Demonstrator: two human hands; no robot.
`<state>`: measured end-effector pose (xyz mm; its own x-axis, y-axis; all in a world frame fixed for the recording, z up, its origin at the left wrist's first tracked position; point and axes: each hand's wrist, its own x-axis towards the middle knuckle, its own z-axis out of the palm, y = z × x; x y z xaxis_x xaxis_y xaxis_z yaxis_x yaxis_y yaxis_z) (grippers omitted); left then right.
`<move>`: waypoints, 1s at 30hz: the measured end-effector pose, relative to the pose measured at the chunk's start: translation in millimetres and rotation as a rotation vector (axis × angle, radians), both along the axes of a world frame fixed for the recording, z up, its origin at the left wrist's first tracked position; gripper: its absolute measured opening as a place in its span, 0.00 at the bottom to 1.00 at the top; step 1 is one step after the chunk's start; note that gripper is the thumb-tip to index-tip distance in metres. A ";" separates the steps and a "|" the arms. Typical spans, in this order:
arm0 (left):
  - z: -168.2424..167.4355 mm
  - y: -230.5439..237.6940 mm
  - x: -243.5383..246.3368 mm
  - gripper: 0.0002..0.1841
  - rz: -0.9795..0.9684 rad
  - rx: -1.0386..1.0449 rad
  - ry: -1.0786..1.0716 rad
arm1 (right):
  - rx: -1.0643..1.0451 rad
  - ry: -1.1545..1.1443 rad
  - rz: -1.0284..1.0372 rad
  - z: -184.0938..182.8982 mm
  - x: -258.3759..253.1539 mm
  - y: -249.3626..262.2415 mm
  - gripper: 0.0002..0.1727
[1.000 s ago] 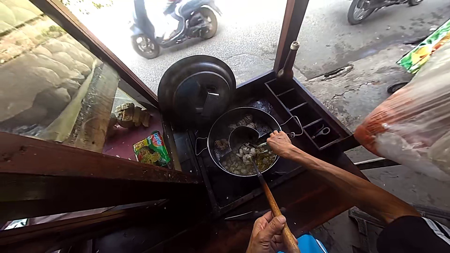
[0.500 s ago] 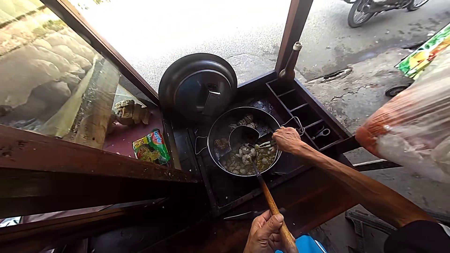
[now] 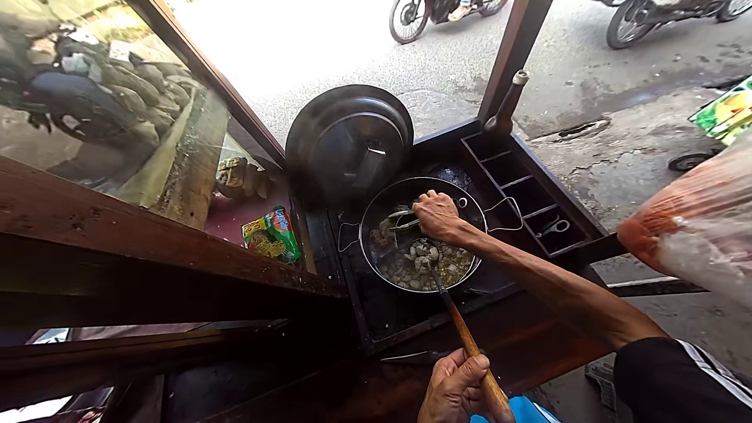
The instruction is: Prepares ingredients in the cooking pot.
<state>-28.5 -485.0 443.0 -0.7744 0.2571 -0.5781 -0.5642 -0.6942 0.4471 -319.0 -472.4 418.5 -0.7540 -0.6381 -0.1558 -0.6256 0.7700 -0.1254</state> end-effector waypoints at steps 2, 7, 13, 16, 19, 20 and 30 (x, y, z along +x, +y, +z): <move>-0.8 0.5 -0.7 0.10 -0.002 -0.003 0.001 | -0.017 0.019 -0.008 0.7 0.4 3.4 0.10; -1.9 0.5 -2.0 0.10 -0.013 0.005 -0.009 | -0.032 -0.007 -0.138 21.4 11.8 43.8 0.11; -1.5 0.0 -3.5 0.09 -0.027 -0.010 -0.009 | 0.244 -0.295 -0.248 26.6 34.4 74.2 0.11; -0.6 2.0 -4.6 0.09 -0.040 -0.032 -0.012 | 0.313 -0.348 -0.179 12.1 41.6 72.9 0.15; -0.2 4.1 -6.4 0.09 -0.058 -0.051 -0.015 | 0.336 -0.371 -0.163 10.4 48.9 63.0 0.15; 0.3 4.9 -7.0 0.09 -0.064 -0.058 -0.017 | 0.351 -0.371 -0.165 10.1 50.9 57.8 0.16; -1.3 14.2 -9.3 0.09 -0.081 -0.120 -0.027 | 0.402 -0.360 -0.200 -27.0 60.9 25.8 0.20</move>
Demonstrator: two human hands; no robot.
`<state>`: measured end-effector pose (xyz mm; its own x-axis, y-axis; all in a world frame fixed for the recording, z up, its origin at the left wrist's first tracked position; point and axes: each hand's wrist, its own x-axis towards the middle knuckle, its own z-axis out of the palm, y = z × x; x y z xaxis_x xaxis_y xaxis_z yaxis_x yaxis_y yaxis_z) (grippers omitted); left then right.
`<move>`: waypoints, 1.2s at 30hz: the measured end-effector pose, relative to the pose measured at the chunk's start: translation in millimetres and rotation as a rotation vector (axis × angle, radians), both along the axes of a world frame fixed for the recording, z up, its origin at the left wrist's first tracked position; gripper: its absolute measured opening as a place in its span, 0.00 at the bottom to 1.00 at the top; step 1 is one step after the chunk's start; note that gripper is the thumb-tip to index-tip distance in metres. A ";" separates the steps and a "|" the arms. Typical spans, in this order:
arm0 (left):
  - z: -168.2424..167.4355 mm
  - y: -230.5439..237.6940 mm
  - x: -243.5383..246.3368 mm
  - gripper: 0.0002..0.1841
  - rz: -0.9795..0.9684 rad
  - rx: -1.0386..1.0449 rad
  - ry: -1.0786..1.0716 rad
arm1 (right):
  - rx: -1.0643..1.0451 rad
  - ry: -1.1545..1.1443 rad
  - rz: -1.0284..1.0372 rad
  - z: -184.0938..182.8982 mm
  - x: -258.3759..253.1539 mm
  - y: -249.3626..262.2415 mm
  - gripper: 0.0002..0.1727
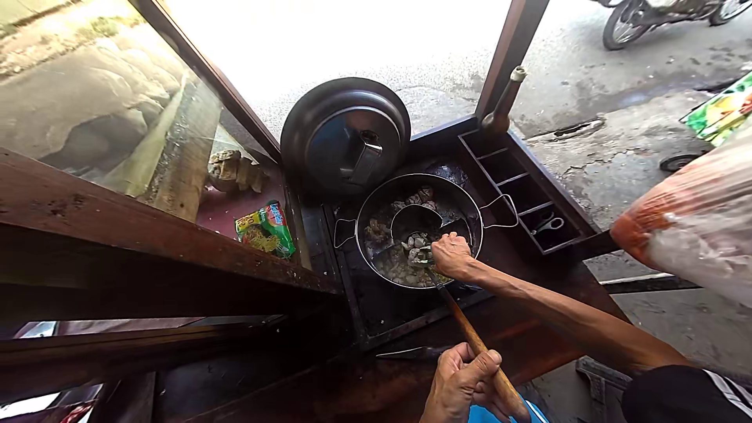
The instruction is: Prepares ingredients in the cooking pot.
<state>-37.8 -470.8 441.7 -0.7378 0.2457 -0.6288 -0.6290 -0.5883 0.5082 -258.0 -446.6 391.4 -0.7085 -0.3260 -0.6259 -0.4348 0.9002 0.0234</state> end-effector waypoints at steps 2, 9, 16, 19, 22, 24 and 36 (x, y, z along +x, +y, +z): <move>-0.9 0.2 -1.0 0.09 -0.006 -0.007 -0.005 | -0.014 0.004 -0.010 -4.5 -1.5 1.3 0.20; -2.1 -4.6 -0.7 0.09 -0.002 -0.004 -0.002 | -0.089 -0.039 -0.062 -0.3 -18.5 24.0 0.18; -2.8 -6.7 0.0 0.09 0.014 0.016 0.000 | -0.080 -0.087 -0.149 5.5 -34.9 40.0 0.22; -2.5 -7.3 -0.2 0.09 0.019 0.020 -0.006 | -0.111 -0.074 -0.177 14.4 -41.5 47.9 0.23; -3.4 -8.4 0.7 0.09 0.026 0.026 -0.001 | -0.175 -0.035 -0.225 34.4 -53.6 62.1 0.23; -3.2 -8.4 1.2 0.09 0.036 0.026 -0.004 | -0.250 0.041 -0.267 47.8 -65.3 75.1 0.20; 0.9 -11.0 2.7 0.10 0.048 -0.002 -0.023 | -0.224 0.399 -0.182 6.5 -99.9 66.5 0.16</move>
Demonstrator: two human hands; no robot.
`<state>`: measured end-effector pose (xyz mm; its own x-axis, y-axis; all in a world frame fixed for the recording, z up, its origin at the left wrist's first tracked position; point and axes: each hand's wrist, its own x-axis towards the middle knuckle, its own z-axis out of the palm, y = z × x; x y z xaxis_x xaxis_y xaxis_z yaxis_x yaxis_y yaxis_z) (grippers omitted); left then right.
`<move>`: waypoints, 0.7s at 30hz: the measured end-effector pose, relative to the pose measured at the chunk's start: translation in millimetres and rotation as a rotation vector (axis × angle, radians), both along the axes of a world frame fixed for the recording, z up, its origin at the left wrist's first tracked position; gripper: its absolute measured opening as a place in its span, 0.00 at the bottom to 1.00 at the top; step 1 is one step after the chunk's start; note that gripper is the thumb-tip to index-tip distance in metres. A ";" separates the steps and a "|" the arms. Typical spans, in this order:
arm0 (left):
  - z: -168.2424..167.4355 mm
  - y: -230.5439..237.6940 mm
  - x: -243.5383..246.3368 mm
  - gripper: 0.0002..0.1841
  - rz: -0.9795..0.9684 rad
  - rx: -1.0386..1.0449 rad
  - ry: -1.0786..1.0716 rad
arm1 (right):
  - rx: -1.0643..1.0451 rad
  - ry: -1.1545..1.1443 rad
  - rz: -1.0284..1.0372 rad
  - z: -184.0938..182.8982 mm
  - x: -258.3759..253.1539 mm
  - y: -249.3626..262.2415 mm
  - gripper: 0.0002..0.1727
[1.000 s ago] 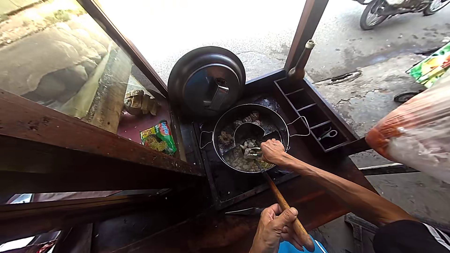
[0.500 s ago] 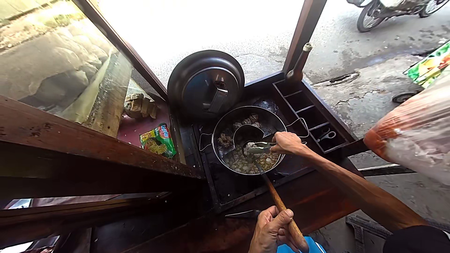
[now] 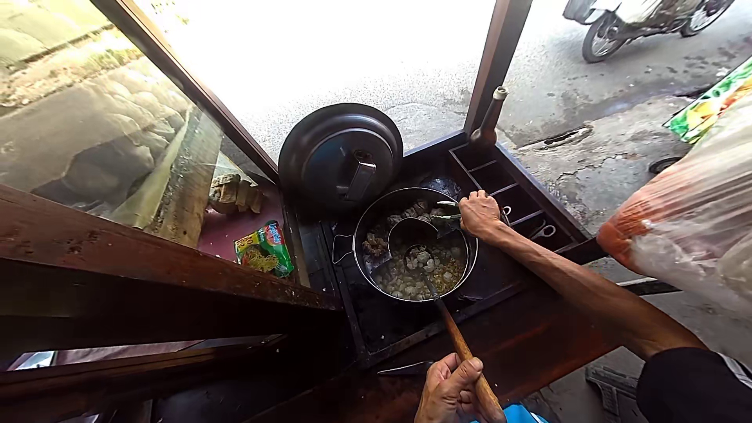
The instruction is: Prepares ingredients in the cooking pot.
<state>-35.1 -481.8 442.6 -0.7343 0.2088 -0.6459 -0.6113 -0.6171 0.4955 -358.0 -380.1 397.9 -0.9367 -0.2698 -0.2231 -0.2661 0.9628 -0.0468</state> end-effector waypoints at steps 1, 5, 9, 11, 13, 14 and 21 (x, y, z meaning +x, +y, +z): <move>0.1 -0.5 0.1 0.10 0.003 0.001 0.004 | 0.001 0.012 0.017 -3.1 0.4 1.9 0.17; 0.4 -2.5 -0.7 0.09 0.002 0.001 0.000 | -0.091 0.048 -0.032 10.6 10.3 21.5 0.23; 0.9 -6.1 0.7 0.09 0.035 0.023 -0.010 | -0.196 0.038 -0.111 38.0 28.5 51.1 0.25; -0.1 -8.9 2.4 0.09 0.054 0.023 -0.013 | -0.217 0.006 -0.137 46.7 39.7 62.6 0.26; -1.1 -11.9 3.8 0.09 0.072 0.018 -0.015 | -0.227 -0.033 -0.150 52.7 52.1 71.8 0.26; -1.4 -13.4 4.2 0.09 0.077 0.010 -0.014 | -0.225 -0.046 -0.150 54.4 57.6 75.1 0.26; -6.6 -22.0 5.5 0.08 0.069 -0.090 -0.012 | -0.134 -0.196 -0.121 58.8 78.8 78.2 0.25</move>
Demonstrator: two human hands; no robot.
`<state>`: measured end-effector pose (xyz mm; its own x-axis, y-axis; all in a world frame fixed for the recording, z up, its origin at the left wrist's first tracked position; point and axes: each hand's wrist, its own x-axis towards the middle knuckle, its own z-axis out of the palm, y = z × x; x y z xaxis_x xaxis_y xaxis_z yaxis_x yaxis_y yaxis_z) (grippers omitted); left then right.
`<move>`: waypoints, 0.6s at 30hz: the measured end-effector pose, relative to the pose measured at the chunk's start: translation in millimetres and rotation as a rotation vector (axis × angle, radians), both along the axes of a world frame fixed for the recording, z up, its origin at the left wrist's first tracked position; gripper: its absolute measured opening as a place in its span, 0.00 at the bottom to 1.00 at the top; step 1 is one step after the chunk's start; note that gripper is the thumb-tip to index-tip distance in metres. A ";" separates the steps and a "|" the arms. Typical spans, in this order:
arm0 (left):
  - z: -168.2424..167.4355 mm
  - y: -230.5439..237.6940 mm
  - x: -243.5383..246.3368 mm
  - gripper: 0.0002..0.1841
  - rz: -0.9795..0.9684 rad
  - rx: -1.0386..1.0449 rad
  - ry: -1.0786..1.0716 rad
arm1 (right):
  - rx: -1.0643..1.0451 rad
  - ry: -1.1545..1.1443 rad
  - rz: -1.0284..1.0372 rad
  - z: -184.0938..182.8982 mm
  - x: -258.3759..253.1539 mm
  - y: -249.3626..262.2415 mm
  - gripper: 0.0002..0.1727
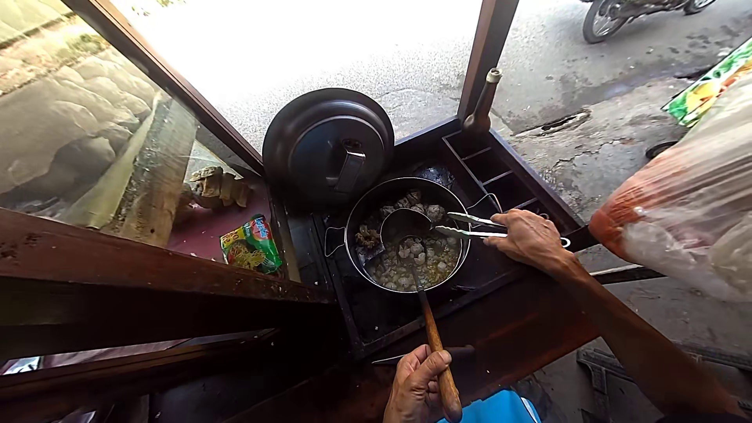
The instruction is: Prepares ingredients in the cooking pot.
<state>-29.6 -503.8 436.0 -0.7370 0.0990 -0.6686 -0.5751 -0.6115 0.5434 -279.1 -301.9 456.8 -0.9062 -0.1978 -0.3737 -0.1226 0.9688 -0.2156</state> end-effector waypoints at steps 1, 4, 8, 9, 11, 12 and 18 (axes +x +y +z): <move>-1.1 -0.6 0.7 0.08 -0.003 -0.017 0.000 | -0.001 -0.013 0.002 -1.8 0.3 -0.1 0.26; -2.8 -3.6 4.1 0.08 -0.021 -0.111 0.000 | 0.002 -0.028 0.000 -6.6 1.6 0.5 0.26; -5.7 -13.7 8.9 0.08 -0.088 -0.320 0.010 | 0.055 -0.060 0.019 -5.6 2.3 -0.5 0.25; -5.9 -18.2 9.4 0.07 -0.115 -0.394 0.007 | 0.061 -0.065 0.023 -5.7 2.4 0.1 0.25; -3.2 -29.1 8.9 0.08 -0.178 -0.550 -0.014 | 0.055 -0.060 0.025 -7.1 2.1 1.9 0.25; 0.2 -34.8 7.5 0.08 -0.225 -0.638 -0.035 | 0.053 -0.056 0.025 -8.0 2.0 2.6 0.24; 18.4 -47.3 -4.0 0.16 -0.767 -1.187 -0.044 | 0.031 -0.071 0.017 -10.7 8.1 6.5 0.27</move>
<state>-33.6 -551.1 454.3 -0.7347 -0.1698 -0.6569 -0.5809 0.6577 0.4797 -271.0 -295.4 446.1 -0.8738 -0.1999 -0.4433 -0.1241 0.9731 -0.1942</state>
